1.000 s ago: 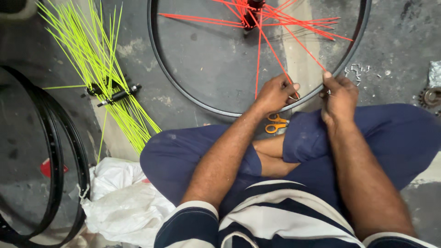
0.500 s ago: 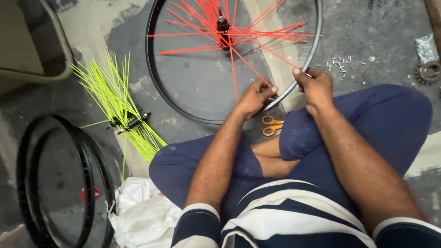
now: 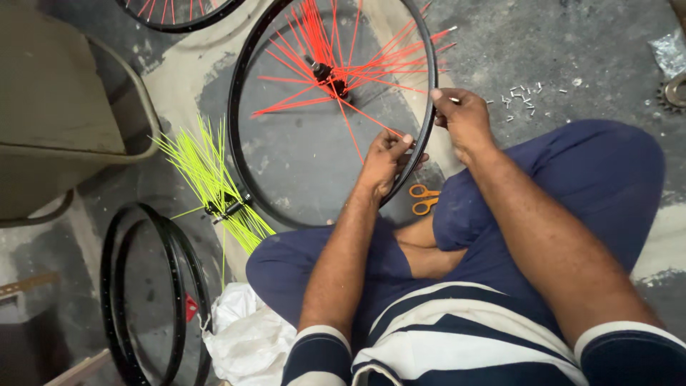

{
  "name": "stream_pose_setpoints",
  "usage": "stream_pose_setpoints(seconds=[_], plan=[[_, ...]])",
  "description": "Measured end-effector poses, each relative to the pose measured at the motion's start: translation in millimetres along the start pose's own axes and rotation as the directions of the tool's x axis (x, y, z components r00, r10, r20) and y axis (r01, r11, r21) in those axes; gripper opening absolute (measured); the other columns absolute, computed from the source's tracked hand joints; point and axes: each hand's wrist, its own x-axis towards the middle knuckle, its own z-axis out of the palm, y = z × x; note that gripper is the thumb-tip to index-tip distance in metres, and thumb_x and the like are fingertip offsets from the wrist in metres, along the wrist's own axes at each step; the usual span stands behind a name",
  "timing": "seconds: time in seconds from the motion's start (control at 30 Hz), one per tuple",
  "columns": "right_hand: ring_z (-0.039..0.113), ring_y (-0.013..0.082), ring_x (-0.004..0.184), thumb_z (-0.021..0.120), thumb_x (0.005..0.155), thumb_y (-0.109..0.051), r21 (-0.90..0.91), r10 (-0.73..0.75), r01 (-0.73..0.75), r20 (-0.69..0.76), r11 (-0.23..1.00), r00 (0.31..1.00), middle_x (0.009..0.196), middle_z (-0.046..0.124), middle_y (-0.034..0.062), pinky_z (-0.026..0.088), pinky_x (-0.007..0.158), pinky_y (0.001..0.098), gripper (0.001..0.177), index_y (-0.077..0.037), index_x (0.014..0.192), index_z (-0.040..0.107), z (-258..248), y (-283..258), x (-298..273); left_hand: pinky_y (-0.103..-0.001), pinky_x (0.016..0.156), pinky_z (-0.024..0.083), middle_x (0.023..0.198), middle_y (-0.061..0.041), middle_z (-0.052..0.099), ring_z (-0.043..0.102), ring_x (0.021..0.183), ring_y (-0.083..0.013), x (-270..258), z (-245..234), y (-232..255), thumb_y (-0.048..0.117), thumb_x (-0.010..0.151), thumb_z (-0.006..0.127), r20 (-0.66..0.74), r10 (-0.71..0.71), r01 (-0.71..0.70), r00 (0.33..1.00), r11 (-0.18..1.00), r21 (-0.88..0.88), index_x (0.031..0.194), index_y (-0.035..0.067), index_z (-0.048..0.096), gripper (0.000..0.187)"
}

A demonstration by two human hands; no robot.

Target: The person sits on the floor and laces a bicycle wheel by inserting red spokes into the hub and rim. They thread the spoke ends through the rim holes and secure them with nipples, repeating the process for multiple spokes.

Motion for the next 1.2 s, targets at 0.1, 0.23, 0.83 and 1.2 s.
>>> stream_pose_setpoints(seconds=[0.1, 0.23, 0.83, 1.2], plan=[[0.059, 0.0076, 0.065, 0.08, 0.088, -0.023, 0.066, -0.067, 0.066, 0.018, 0.996, 0.998, 0.084, 0.069, -0.0005, 0.052, 0.061, 0.0232, 0.032, 0.0, 0.108, 0.071, -6, 6, 4, -0.039, 0.062, 0.063, 0.094, -0.013, 0.066, 0.076, 0.079, -0.0318, 5, 6, -1, 0.015, 0.099, 0.066, -0.021, 0.011, -0.011, 1.0, 0.999, -0.03, 0.105, 0.003, 0.048, 0.023], [0.057, 0.0072, 0.066, 0.081, 0.091, -0.023, -0.029, -0.022, 0.024, 0.067, 0.999, 0.998, 0.081, 0.068, -0.0003, 0.048, 0.06, 0.023, 0.028, 0.0, 0.103, 0.072, -10, 13, 6, -0.038, 0.061, 0.063, 0.094, -0.013, 0.064, 0.076, 0.078, -0.0313, 9, 12, -3, 0.018, 0.1, 0.066, -0.036, 0.023, -0.024, 0.999, 1.0, -0.016, 0.108, 0.003, 0.048, 0.025], [0.059, 0.0132, 0.066, 0.069, 0.097, -0.007, 0.105, 0.034, -0.023, -0.1, 0.994, 0.994, 0.083, 0.066, 0.0052, 0.05, 0.062, 0.0268, 0.011, 0.002, 0.104, 0.069, -48, 43, 24, -0.041, 0.055, 0.061, 0.097, -0.02, 0.063, 0.073, 0.07, -0.0351, 34, 34, -36, 0.014, 0.102, 0.056, -0.027, 0.001, -0.003, 1.0, 0.997, -0.073, 0.115, 0.0, 0.044, 0.023], [0.071, 0.0211, 0.093, 0.061, 0.1, 0.004, -0.031, 0.078, -0.085, -0.169, 0.996, 0.983, 0.106, 0.071, 0.0145, 0.061, 0.085, 0.0268, 0.015, 0.001, 0.115, 0.065, -49, -5, -56, -0.056, 0.073, 0.053, 0.084, -0.026, 0.072, 0.07, 0.079, -0.0469, 47, 60, -56, 0.027, 0.097, 0.063, -0.236, 0.373, -0.186, 0.897, 0.805, 0.564, 0.106, 0.002, 0.052, 0.029]])
